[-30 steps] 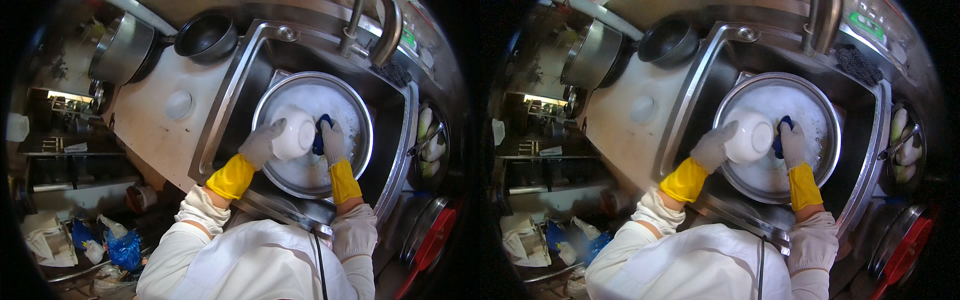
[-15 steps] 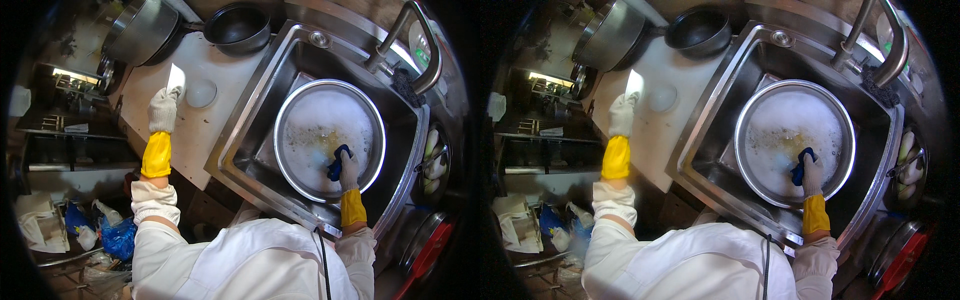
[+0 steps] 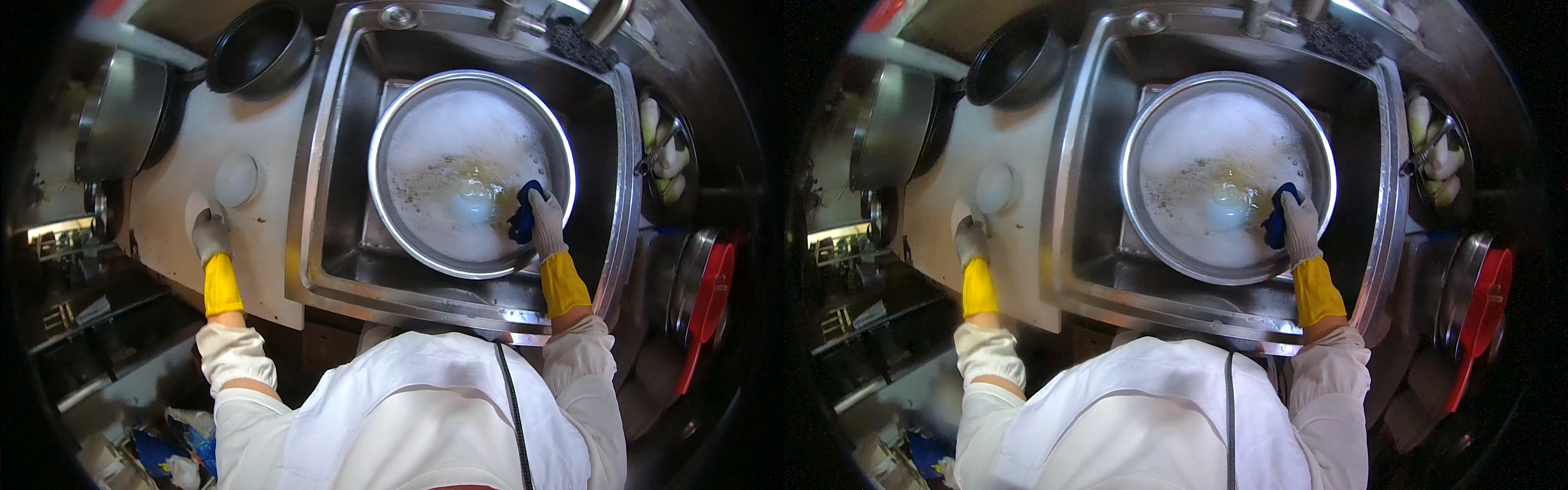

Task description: The person washes multiple white bowls and plates in a soapy sink using a blue sponge, then rinses and stacks them on a nearby counter. The person handles items one at a time, scrubbing both interior and exterior surfaces before placing them aside.

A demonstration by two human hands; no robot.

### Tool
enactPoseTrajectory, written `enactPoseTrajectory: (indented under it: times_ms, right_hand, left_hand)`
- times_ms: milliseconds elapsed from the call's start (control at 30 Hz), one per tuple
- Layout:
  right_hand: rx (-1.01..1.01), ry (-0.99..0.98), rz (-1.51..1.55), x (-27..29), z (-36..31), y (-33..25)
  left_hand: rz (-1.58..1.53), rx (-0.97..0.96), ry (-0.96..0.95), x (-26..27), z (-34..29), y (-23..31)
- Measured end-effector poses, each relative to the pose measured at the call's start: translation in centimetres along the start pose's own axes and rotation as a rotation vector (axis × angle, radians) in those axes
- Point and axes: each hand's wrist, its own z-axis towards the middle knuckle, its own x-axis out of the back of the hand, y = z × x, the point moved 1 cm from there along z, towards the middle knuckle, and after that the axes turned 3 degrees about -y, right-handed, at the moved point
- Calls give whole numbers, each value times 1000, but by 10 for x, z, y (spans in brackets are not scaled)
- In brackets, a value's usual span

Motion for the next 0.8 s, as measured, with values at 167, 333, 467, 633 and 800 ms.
enactPoseTrajectory:
  times_ms: [167,333,467,633,800]
  right_hand:
    - [-21,63,-155,7,16,16]
    - [-21,-6,-316,3,24,32]
    - [-30,7,-360,11,24,37]
    - [-65,13,-399,19,26,32]
    - [-114,-115,-484,16,30,16]
  left_hand:
    - [29,-794,144,-25,-95,120]
    - [103,-1461,-452,-153,-231,222]
    - [656,-1720,-503,-241,-288,251]
    - [737,-1743,-509,-285,-295,271]
    - [852,-1606,-456,-274,-289,289]
